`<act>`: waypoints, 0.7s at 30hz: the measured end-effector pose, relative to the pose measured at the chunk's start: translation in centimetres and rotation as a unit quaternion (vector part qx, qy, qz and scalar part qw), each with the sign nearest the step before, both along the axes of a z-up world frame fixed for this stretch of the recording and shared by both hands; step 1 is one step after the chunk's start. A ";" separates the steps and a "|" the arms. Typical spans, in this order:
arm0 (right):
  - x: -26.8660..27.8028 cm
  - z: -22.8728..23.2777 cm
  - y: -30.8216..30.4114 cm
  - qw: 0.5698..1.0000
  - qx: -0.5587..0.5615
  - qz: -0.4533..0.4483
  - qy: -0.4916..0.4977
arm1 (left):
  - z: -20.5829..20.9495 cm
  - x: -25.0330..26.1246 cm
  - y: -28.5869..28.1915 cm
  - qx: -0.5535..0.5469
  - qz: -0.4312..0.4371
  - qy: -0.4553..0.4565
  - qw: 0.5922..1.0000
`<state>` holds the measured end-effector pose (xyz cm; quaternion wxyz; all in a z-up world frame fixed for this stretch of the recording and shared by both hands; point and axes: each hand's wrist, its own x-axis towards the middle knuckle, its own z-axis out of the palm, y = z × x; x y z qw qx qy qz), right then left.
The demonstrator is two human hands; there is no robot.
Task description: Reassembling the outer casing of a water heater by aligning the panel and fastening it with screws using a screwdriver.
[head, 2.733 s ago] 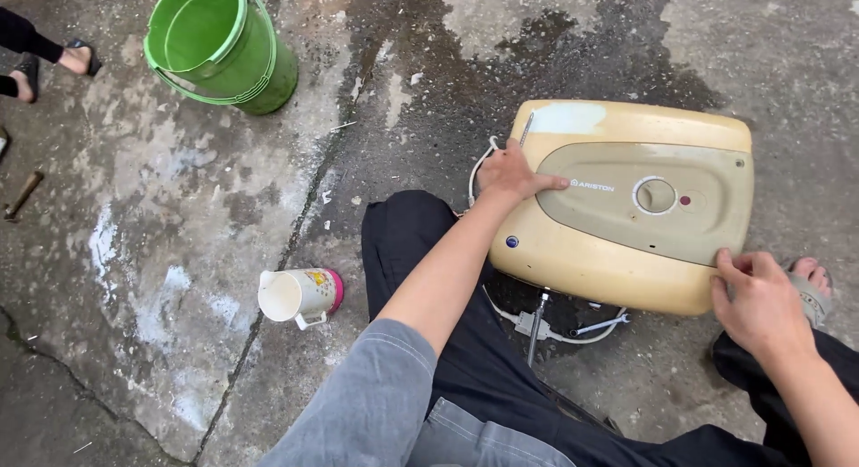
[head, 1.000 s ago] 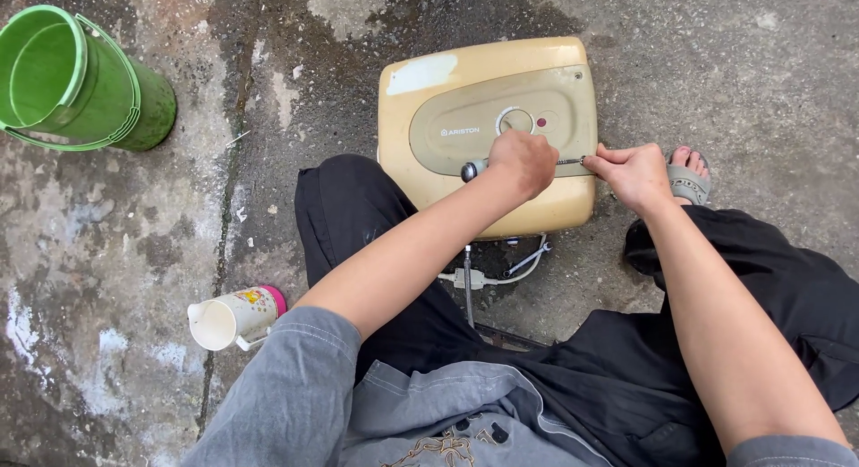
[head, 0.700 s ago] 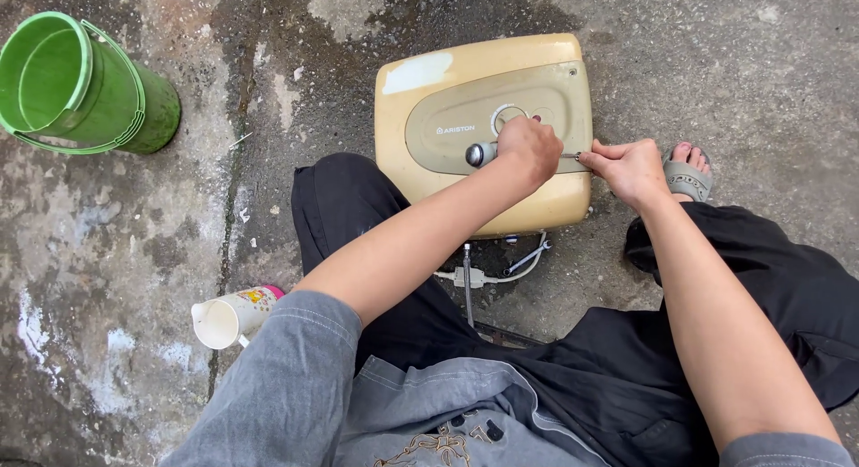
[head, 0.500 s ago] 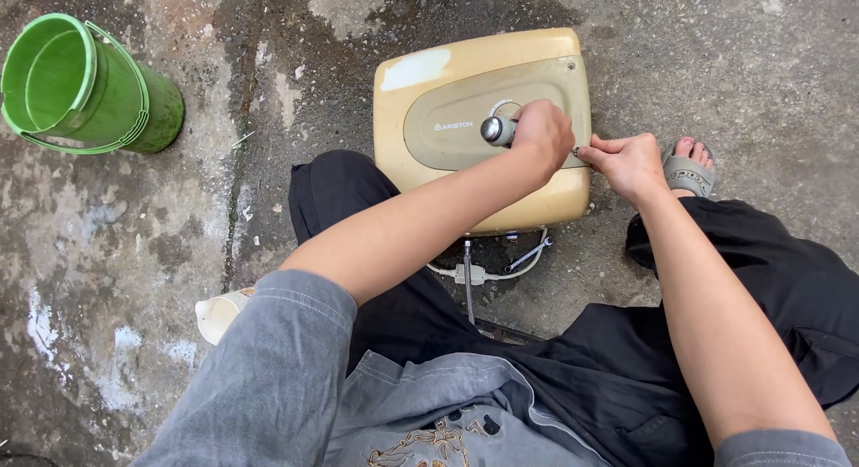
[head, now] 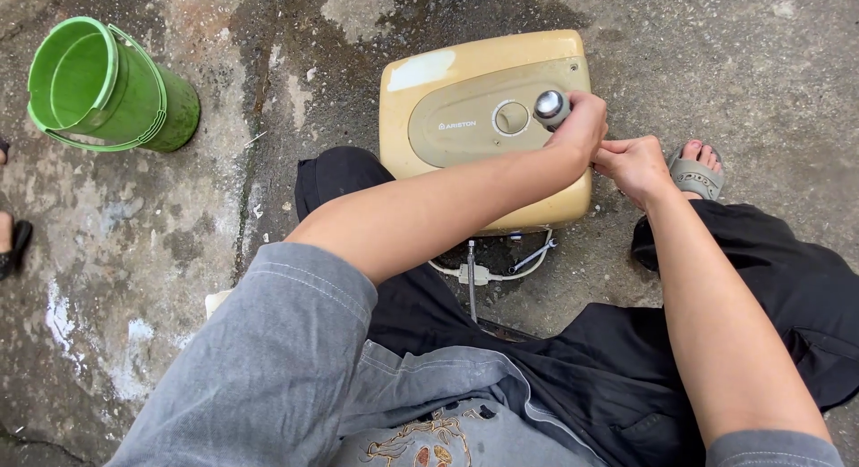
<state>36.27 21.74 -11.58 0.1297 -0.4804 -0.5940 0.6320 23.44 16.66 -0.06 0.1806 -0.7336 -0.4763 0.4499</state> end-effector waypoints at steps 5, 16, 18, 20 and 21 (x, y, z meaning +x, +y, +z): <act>2.4 -3.7 1.6 0.997 0.062 0.010 -0.040 | -1.0 1.9 2.1 -0.026 -0.078 0.180 0.980; 0.8 -1.5 2.3 0.971 0.160 0.075 -0.163 | -2.1 0.4 4.5 -0.076 -0.077 0.065 0.992; 0.7 11.2 -1.4 0.956 0.149 0.141 -0.208 | -9.2 4.2 7.0 -0.050 -0.065 0.122 0.989; -1.3 15.0 -0.5 0.938 0.146 0.223 -0.222 | -12.7 3.4 8.1 -0.036 -0.032 0.205 0.978; -0.2 12.2 1.8 0.906 0.243 0.230 -0.260 | -12.9 3.5 8.2 -0.087 -0.208 0.414 0.882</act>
